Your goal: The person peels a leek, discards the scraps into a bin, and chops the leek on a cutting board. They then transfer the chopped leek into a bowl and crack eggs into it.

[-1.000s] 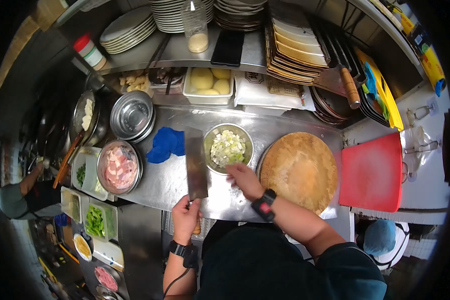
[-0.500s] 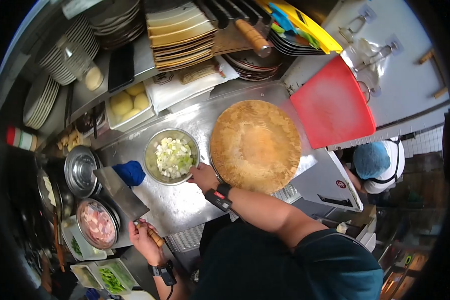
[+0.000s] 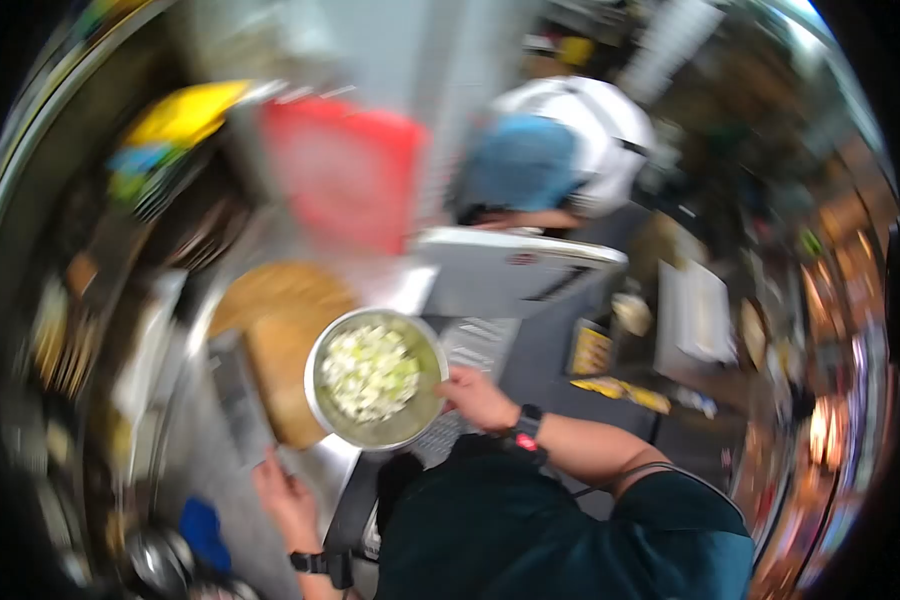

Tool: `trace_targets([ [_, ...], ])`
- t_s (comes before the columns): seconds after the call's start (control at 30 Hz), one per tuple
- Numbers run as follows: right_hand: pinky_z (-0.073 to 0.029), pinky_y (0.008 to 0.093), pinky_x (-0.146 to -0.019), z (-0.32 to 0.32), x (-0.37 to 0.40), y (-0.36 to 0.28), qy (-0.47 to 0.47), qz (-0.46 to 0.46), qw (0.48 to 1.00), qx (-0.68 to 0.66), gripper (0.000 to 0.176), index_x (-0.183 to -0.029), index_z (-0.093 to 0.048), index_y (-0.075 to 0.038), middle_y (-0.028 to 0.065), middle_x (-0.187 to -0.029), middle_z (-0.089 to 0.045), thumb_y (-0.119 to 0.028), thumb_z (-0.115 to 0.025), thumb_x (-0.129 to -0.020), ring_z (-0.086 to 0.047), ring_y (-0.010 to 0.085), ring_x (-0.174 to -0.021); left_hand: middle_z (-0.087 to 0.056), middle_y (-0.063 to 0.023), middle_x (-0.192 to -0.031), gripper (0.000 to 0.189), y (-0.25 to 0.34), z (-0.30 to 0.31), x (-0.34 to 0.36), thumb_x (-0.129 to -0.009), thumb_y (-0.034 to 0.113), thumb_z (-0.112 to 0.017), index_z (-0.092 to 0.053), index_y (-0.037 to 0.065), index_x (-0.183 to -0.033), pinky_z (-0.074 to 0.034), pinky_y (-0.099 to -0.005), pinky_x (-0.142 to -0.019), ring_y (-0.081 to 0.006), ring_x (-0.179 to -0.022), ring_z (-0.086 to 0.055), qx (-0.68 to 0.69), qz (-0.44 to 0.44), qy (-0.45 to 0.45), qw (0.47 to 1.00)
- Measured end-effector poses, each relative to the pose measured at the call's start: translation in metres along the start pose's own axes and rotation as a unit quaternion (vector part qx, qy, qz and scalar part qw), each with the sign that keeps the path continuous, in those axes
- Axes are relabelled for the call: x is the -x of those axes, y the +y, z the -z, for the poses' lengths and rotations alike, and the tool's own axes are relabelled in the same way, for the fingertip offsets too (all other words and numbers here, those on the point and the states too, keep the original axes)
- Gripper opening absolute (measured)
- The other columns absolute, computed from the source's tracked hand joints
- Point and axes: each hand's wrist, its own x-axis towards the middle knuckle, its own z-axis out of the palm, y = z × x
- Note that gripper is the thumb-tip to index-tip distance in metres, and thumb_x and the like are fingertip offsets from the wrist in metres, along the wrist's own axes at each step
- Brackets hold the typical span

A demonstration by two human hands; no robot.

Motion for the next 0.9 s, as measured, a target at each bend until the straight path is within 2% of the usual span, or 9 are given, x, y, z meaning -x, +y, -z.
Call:
trace_targets([
  [0.1,-0.056,0.0273,-0.072,0.081,0.055,0.017,0.119,-0.001,0.993,-0.024,0.018,-0.108,-0.071,-0.002,0.0025,-0.096,-0.072,-0.012,-0.060,-0.099,-0.064,0.0103,-0.075,-0.054,-0.0230,-0.129,0.071,0.020,-0.051,-0.041,-0.083,-0.011,-0.058,-0.048,0.005,-0.151,-0.047,-0.0471,-0.101,-0.0434,-0.117,-0.057,-0.096,-0.070,0.086,0.989],
  [0.23,-0.059,0.0286,-0.074,0.172,0.135,0.063,0.290,0.015,0.946,-0.143,0.019,-0.110,-0.069,0.000,0.0053,-0.100,-0.073,-0.011,-0.059,-0.099,-0.069,0.0128,-0.082,-0.054,-0.0261,-0.129,0.065,0.020,-0.094,-0.080,-0.084,-0.008,-0.060,-0.051,0.002,-0.147,-0.043,-0.0452,-0.106,-0.0440,-0.124,-0.053,-0.134,-0.013,0.021,0.991],
  [0.3,-0.062,0.0314,-0.078,0.215,0.176,0.094,0.371,0.009,0.909,-0.191,0.021,-0.114,-0.067,0.001,0.0081,-0.104,-0.074,-0.011,-0.057,-0.100,-0.073,0.0164,-0.091,-0.049,-0.0282,-0.138,0.063,0.035,-0.093,-0.087,-0.085,-0.003,-0.062,-0.048,-0.001,-0.147,-0.039,-0.0468,-0.112,-0.0447,-0.132,-0.047,-0.192,0.079,-0.042,0.977],
  [0.37,-0.063,0.0321,-0.073,0.254,0.205,0.132,0.459,0.027,0.861,-0.218,0.020,-0.110,-0.067,0.002,0.0100,-0.103,-0.074,-0.014,-0.061,-0.101,-0.074,0.0178,-0.088,-0.063,-0.0313,-0.126,0.057,0.054,-0.088,-0.076,-0.089,0.042,-0.071,-0.063,0.007,-0.133,-0.047,-0.0630,-0.095,-0.0455,-0.114,-0.062,-0.243,0.016,0.027,0.969],
  [0.4,-0.064,0.0323,-0.071,0.270,0.218,0.145,0.502,0.040,0.829,-0.242,0.017,-0.107,-0.067,0.001,0.0100,-0.100,-0.074,-0.012,-0.062,-0.099,-0.073,0.0178,-0.086,-0.063,-0.0297,-0.124,0.053,0.111,-0.077,-0.056,-0.088,0.040,-0.072,-0.067,0.003,-0.126,-0.048,-0.0596,-0.096,-0.0468,-0.111,-0.061,-0.274,-0.013,0.107,0.956],
  [0.43,-0.063,0.0318,-0.073,0.282,0.235,0.146,0.539,0.030,0.803,-0.253,0.018,-0.111,-0.067,0.001,0.0094,-0.101,-0.074,-0.010,-0.057,-0.100,-0.073,0.0170,-0.087,-0.063,-0.0303,-0.125,0.051,0.116,-0.083,-0.049,-0.091,0.033,-0.071,-0.065,0.002,-0.130,-0.047,-0.0608,-0.098,-0.0481,-0.113,-0.060,-0.243,-0.131,0.219,0.936],
  [0.5,-0.063,0.0311,-0.070,0.308,0.260,0.161,0.599,0.030,0.743,-0.297,0.017,-0.108,-0.064,0.002,0.0102,-0.100,-0.073,-0.010,-0.057,-0.099,-0.073,0.0175,-0.083,-0.059,-0.0323,-0.130,0.053,0.159,-0.081,-0.038,-0.093,0.030,-0.069,-0.061,-0.001,-0.135,-0.044,-0.0600,-0.104,-0.0497,-0.119,-0.057,-0.201,-0.161,0.237,0.937],
  [0.7,-0.063,0.0338,-0.065,0.361,0.305,0.206,0.722,0.079,0.569,-0.386,0.012,-0.099,-0.058,0.002,0.0122,-0.092,-0.066,-0.009,-0.058,-0.094,-0.067,0.0201,-0.077,-0.058,-0.0331,-0.132,0.055,0.184,-0.116,-0.040,-0.093,0.030,-0.069,-0.059,-0.002,-0.136,-0.043,-0.0589,-0.106,-0.0502,-0.121,-0.056,-0.184,-0.253,0.189,0.931],
  [0.9,-0.061,0.0302,-0.069,0.355,0.328,0.235,0.745,0.105,0.490,-0.440,0.015,-0.107,-0.058,0.001,0.0102,-0.097,-0.068,-0.012,-0.057,-0.097,-0.068,0.0187,-0.078,-0.056,-0.0341,-0.134,0.058,0.187,-0.165,-0.052,-0.094,0.031,-0.069,-0.056,-0.004,-0.138,-0.041,-0.0575,-0.109,-0.0509,-0.123,-0.054,-0.142,-0.341,0.127,0.921],
])
